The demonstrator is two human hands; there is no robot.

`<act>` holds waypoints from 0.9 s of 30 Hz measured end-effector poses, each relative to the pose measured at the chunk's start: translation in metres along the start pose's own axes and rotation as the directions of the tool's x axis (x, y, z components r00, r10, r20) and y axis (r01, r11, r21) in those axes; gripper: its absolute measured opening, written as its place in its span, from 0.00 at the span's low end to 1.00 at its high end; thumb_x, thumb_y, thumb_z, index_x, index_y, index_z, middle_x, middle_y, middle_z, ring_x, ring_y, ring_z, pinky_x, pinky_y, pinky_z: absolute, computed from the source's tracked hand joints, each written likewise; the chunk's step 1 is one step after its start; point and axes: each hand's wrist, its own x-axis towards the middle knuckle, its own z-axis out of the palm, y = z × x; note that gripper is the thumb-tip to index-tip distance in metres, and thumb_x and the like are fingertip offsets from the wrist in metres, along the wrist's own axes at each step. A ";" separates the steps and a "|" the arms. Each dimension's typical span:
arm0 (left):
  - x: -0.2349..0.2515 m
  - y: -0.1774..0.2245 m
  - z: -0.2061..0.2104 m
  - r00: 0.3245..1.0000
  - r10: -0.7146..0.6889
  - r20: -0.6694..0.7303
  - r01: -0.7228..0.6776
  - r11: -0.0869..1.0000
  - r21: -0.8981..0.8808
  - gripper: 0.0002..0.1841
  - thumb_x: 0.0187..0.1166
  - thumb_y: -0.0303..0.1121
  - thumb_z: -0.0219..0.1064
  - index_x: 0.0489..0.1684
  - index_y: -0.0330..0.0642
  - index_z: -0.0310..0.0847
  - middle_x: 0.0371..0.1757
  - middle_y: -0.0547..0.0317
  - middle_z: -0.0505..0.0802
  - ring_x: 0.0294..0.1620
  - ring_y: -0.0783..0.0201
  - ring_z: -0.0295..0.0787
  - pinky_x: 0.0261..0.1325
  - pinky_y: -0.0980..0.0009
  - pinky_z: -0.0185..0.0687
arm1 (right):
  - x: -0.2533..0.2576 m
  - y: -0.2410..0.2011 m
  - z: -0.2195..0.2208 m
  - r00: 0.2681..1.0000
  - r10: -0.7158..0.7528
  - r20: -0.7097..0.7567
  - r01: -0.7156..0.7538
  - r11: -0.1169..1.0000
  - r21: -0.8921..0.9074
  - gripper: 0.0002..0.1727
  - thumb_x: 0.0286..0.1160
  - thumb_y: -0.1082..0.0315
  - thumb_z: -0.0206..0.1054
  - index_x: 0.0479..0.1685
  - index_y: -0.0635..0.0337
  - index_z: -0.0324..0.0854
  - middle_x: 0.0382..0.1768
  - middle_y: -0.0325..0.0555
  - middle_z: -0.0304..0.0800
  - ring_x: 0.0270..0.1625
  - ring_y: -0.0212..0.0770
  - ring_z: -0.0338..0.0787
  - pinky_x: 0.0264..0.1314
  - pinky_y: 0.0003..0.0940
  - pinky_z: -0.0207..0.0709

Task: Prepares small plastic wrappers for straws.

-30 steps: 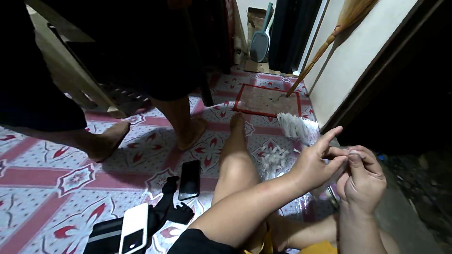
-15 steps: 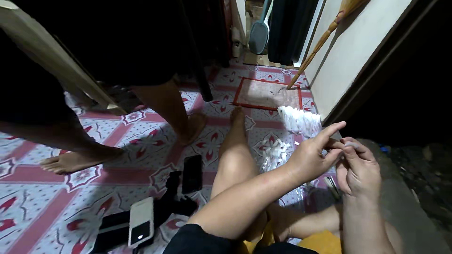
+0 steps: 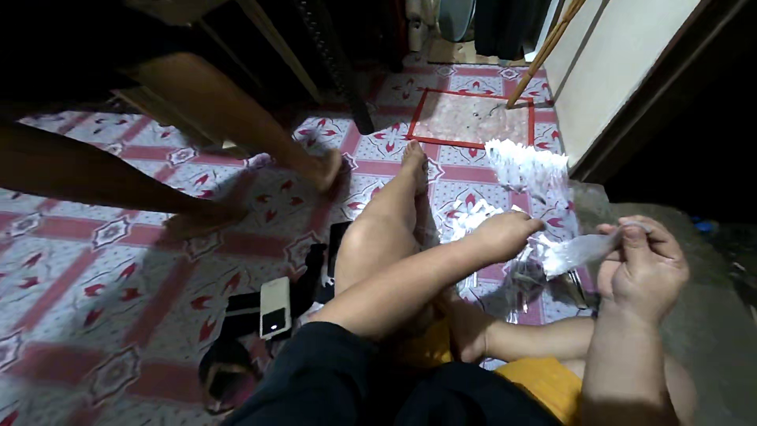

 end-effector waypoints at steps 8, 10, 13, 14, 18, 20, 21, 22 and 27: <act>-0.020 -0.101 0.107 0.831 -0.151 0.535 0.012 0.967 0.255 0.12 0.85 0.33 0.62 0.59 0.53 0.88 0.63 0.51 0.90 0.68 0.41 0.85 0.60 0.34 0.83 | -0.023 0.068 -0.096 0.972 0.225 -0.069 -0.217 0.971 0.099 0.14 0.85 0.72 0.63 0.63 0.66 0.82 0.59 0.55 0.88 0.58 0.53 0.91 0.63 0.49 0.88; -0.019 -0.132 0.168 0.829 -0.149 0.538 -0.008 0.961 0.277 0.13 0.82 0.32 0.64 0.62 0.53 0.85 0.69 0.52 0.86 0.71 0.40 0.81 0.59 0.32 0.82 | -0.027 0.082 -0.106 0.967 0.246 -0.061 -0.238 0.965 0.112 0.14 0.85 0.72 0.63 0.64 0.66 0.81 0.60 0.56 0.88 0.57 0.53 0.91 0.63 0.49 0.88; -0.019 -0.166 0.236 0.848 -0.139 0.511 -0.028 0.952 0.305 0.15 0.80 0.36 0.68 0.63 0.60 0.84 0.75 0.54 0.82 0.75 0.38 0.76 0.63 0.30 0.78 | -0.028 0.085 -0.110 0.965 0.260 -0.037 -0.255 0.962 0.102 0.14 0.85 0.71 0.63 0.64 0.66 0.81 0.61 0.56 0.88 0.58 0.53 0.91 0.62 0.50 0.88; -0.019 -0.171 0.244 0.858 -0.133 0.497 -0.032 0.950 0.310 0.14 0.78 0.37 0.69 0.61 0.60 0.84 0.75 0.54 0.82 0.75 0.38 0.76 0.64 0.30 0.78 | -0.028 0.084 -0.109 0.965 0.262 -0.029 -0.258 0.961 0.098 0.14 0.85 0.72 0.63 0.64 0.66 0.81 0.61 0.56 0.87 0.58 0.54 0.90 0.62 0.50 0.88; -0.016 -0.144 0.191 0.932 -0.113 0.345 0.027 0.969 0.245 0.12 0.81 0.42 0.67 0.56 0.54 0.87 0.67 0.58 0.87 0.73 0.46 0.80 0.66 0.38 0.81 | -0.028 0.081 -0.096 0.955 0.296 0.011 -0.296 0.951 0.089 0.14 0.83 0.72 0.65 0.63 0.68 0.81 0.58 0.56 0.88 0.55 0.52 0.91 0.59 0.48 0.90; -0.017 -0.096 0.116 0.980 -0.107 0.168 0.091 0.991 0.099 0.09 0.79 0.40 0.70 0.50 0.51 0.92 0.59 0.58 0.92 0.68 0.50 0.84 0.70 0.45 0.81 | -0.028 0.079 -0.084 0.945 0.324 0.052 -0.327 0.944 0.049 0.14 0.82 0.71 0.67 0.61 0.67 0.83 0.57 0.55 0.89 0.52 0.50 0.92 0.54 0.45 0.91; -0.016 -0.077 0.085 0.994 -0.094 0.058 0.094 0.996 0.008 0.09 0.78 0.39 0.72 0.46 0.47 0.93 0.55 0.56 0.94 0.65 0.51 0.86 0.70 0.47 0.81 | -0.028 0.077 -0.074 0.936 0.343 0.083 -0.346 0.938 0.016 0.13 0.81 0.71 0.68 0.60 0.65 0.84 0.57 0.54 0.89 0.51 0.49 0.92 0.51 0.44 0.91; -0.015 -0.059 0.058 0.996 -0.088 -0.034 0.085 0.993 -0.083 0.09 0.78 0.37 0.73 0.44 0.42 0.93 0.52 0.52 0.94 0.63 0.50 0.88 0.71 0.48 0.81 | -0.029 0.072 -0.060 0.925 0.363 0.112 -0.362 0.932 -0.032 0.13 0.80 0.70 0.69 0.59 0.64 0.85 0.58 0.53 0.89 0.51 0.49 0.92 0.49 0.43 0.91; -0.008 -0.006 -0.013 0.984 -0.102 -0.148 0.047 0.942 -0.333 0.12 0.81 0.36 0.70 0.50 0.34 0.89 0.45 0.49 0.96 0.49 0.55 0.94 0.59 0.50 0.86 | -0.042 0.037 0.037 0.859 0.472 0.199 -0.374 0.843 -0.386 0.07 0.70 0.66 0.78 0.45 0.53 0.93 0.79 0.41 0.78 0.62 0.45 0.91 0.52 0.42 0.93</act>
